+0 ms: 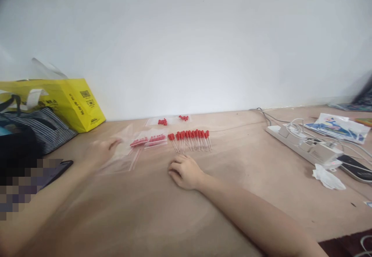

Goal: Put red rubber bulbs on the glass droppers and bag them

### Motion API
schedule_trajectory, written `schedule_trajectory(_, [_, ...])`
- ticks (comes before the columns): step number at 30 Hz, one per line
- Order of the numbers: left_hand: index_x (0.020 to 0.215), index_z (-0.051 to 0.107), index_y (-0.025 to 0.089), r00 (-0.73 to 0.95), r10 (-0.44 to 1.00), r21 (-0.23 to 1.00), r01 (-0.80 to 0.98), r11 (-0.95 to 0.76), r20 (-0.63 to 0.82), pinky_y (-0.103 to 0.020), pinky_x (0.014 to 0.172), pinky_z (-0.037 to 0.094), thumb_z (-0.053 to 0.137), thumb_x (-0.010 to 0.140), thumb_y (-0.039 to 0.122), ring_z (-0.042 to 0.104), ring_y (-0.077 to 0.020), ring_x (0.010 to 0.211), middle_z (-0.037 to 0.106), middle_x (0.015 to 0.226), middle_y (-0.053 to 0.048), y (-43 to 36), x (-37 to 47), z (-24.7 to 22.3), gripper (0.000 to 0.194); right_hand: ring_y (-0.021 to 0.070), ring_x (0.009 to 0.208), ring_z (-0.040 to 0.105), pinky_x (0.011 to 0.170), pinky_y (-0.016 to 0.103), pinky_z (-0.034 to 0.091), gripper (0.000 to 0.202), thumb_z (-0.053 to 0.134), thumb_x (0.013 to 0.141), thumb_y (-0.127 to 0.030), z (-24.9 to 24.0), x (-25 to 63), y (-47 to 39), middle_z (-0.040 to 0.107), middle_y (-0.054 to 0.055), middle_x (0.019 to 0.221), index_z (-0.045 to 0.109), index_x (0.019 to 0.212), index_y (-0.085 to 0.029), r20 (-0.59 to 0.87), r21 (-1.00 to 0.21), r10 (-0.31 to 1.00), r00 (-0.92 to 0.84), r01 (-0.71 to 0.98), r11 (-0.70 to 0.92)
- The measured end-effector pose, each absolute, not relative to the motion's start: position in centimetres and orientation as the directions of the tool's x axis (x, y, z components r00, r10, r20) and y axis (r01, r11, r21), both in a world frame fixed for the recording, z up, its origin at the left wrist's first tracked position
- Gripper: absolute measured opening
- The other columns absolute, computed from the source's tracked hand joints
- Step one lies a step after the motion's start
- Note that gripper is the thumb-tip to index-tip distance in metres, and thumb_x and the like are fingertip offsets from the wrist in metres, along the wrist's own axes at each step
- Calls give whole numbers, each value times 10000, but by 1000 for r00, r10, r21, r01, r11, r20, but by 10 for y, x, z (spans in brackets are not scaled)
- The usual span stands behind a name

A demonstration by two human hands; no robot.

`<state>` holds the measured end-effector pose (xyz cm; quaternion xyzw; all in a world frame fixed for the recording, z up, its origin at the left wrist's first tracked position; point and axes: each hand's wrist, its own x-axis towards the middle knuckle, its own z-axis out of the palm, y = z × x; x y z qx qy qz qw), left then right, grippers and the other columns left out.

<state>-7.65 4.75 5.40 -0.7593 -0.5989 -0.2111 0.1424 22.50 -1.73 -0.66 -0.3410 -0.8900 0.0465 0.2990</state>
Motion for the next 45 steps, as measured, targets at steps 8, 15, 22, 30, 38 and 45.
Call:
schedule_trajectory(8, [762, 621, 176, 676, 660, 1, 698, -716, 329, -296, 637, 450, 398, 829, 218, 582, -179, 684, 637, 705, -44, -44, 33, 19, 236, 165, 789, 520, 721, 302, 367, 130, 477, 754, -122, -15, 246, -6, 600, 39, 800, 581, 809, -176, 535, -305, 713, -454, 683, 664])
schedule_trajectory(15, [1189, 457, 199, 752, 625, 219, 587, -779, 208, -410, 980, 308, 447, 823, 416, 337, -240, 1213, 407, 1306, -89, -16, 15, 31, 425, 159, 747, 498, 700, 296, 389, 215, 486, 675, -50, -14, 257, -6, 592, 34, 767, 608, 795, -180, 550, -303, 638, -539, 583, 754])
schedule_trajectory(22, [1366, 134, 228, 755, 655, 206, 645, -736, -25, -439, 1052, 131, 291, 858, 515, 147, -224, 1299, 168, 1423, -60, -17, 15, 18, 605, 178, 937, 513, 824, 333, 380, 218, 446, 772, -174, -1, 255, -13, 603, 77, 960, 622, 900, -172, 529, -335, 466, -710, 330, 883])
schedule_trajectory(30, [1370, 127, 159, 720, 692, 192, 687, -701, -48, -430, 1052, 136, 250, 857, 535, 132, -233, 1302, 169, 1421, -77, -23, 19, 21, 648, 225, 1158, 400, 988, 440, 163, 572, 528, 736, -469, 6, 251, -17, 471, 128, 1242, 457, 1221, -175, 301, -325, 416, -858, 318, 891])
schedule_trajectory(38, [1365, 125, 136, 686, 727, 234, 713, -661, -37, -429, 1037, 186, 261, 863, 505, 184, -247, 1287, 209, 1410, -106, -23, 18, 21, 638, 219, 1177, 362, 983, 438, 185, 497, 589, 682, -513, 7, 249, -17, 330, 103, 1343, 557, 1116, -272, 313, -335, 407, -858, 302, 893])
schedule_trajectory(45, [1353, 171, 179, 687, 726, 230, 710, -666, -17, -429, 1040, 182, 277, 857, 514, 201, -238, 1284, 248, 1401, -80, -21, 16, 18, 607, 154, 837, 569, 766, 291, 417, 285, 498, 791, -391, 4, 258, -4, 630, 63, 908, 649, 912, -182, 426, -576, 655, -624, 371, 728])
